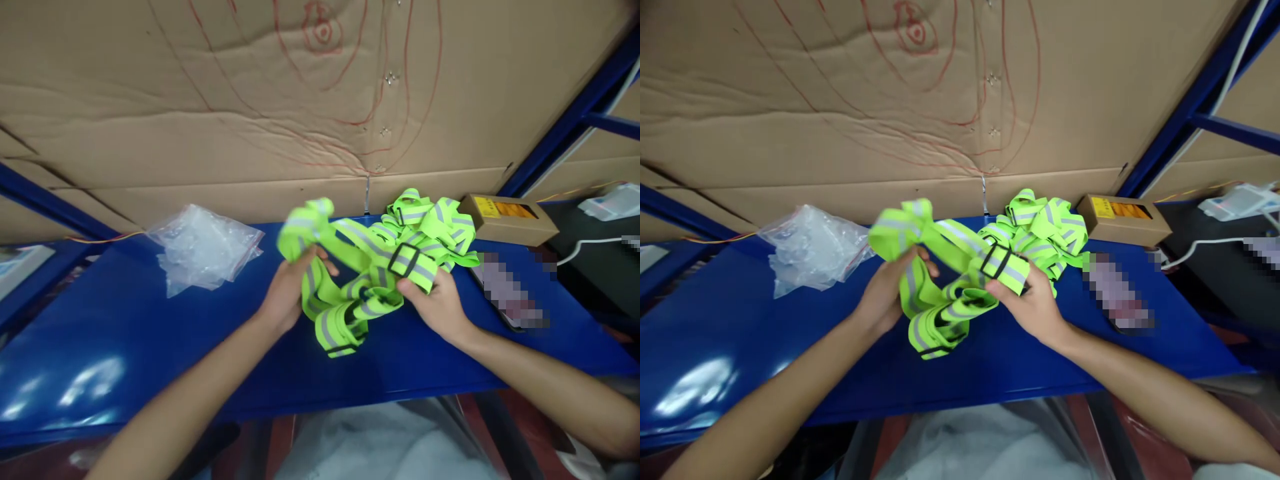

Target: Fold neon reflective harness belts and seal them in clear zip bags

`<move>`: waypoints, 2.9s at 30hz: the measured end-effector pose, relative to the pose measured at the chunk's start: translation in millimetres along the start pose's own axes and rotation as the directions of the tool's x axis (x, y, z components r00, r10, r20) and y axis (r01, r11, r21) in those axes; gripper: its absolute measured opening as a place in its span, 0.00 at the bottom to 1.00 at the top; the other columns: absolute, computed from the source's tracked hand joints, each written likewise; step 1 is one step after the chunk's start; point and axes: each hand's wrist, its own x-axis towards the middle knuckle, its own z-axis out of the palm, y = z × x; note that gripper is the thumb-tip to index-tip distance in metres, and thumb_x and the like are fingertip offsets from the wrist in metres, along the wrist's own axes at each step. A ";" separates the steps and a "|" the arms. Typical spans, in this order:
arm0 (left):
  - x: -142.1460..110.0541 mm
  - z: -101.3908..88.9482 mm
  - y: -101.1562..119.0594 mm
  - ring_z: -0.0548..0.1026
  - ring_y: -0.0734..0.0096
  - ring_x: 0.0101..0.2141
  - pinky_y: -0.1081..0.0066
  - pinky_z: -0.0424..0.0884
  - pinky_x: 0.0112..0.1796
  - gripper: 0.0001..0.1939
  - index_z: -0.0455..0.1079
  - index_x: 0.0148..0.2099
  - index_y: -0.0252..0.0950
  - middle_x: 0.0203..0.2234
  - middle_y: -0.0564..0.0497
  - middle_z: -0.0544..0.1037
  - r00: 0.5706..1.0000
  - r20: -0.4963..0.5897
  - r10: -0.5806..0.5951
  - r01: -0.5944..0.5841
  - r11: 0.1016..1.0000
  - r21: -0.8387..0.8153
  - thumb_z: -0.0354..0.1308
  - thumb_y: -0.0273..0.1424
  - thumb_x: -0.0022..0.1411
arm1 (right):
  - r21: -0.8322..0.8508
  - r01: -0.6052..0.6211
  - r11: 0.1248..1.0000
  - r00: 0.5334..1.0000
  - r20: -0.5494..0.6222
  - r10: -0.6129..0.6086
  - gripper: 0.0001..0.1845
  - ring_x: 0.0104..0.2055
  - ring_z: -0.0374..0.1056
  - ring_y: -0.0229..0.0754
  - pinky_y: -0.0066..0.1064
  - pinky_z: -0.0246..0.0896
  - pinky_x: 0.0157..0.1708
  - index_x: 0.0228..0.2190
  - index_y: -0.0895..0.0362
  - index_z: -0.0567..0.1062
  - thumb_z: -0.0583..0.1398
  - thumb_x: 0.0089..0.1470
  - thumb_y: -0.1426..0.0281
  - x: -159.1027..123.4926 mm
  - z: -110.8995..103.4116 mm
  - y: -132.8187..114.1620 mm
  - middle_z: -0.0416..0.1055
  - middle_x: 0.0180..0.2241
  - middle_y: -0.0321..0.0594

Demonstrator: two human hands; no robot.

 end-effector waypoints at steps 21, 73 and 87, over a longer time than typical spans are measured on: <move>52.1 -93.1 65.0 0.55 0.79 0.12 0.74 0.52 0.18 0.11 0.68 0.33 0.37 0.15 0.58 0.66 0.954 -0.134 0.267 -0.147 0.811 0.567 0.62 0.39 0.60 | 0.259 -0.081 0.962 0.986 -0.119 0.115 0.16 0.54 0.75 0.53 0.51 0.74 0.52 0.50 0.46 0.77 0.57 0.64 0.57 47.4 -54.3 -11.2 0.79 0.50 0.39; -2.7 -8.5 3.8 0.69 0.75 0.20 0.74 0.67 0.24 0.19 0.74 0.54 0.44 0.27 0.56 0.75 0.953 0.294 0.070 -0.183 0.908 0.377 0.60 0.48 0.68 | -0.390 0.512 0.766 0.851 0.355 -0.388 0.34 0.61 0.65 0.58 0.53 0.64 0.58 0.66 0.49 0.59 0.56 0.59 0.72 7.0 -26.4 -5.3 0.66 0.59 0.50; -22.3 3.3 -19.3 0.70 0.50 0.62 0.52 0.66 0.62 0.38 0.58 0.66 0.42 0.61 0.42 0.70 0.759 0.649 0.055 -0.458 0.753 0.472 0.71 0.38 0.59 | -0.154 0.673 0.723 0.714 0.390 -0.581 0.41 0.65 0.64 0.50 0.42 0.67 0.61 0.68 0.52 0.57 0.57 0.56 0.83 -12.4 -16.1 -5.5 0.66 0.60 0.51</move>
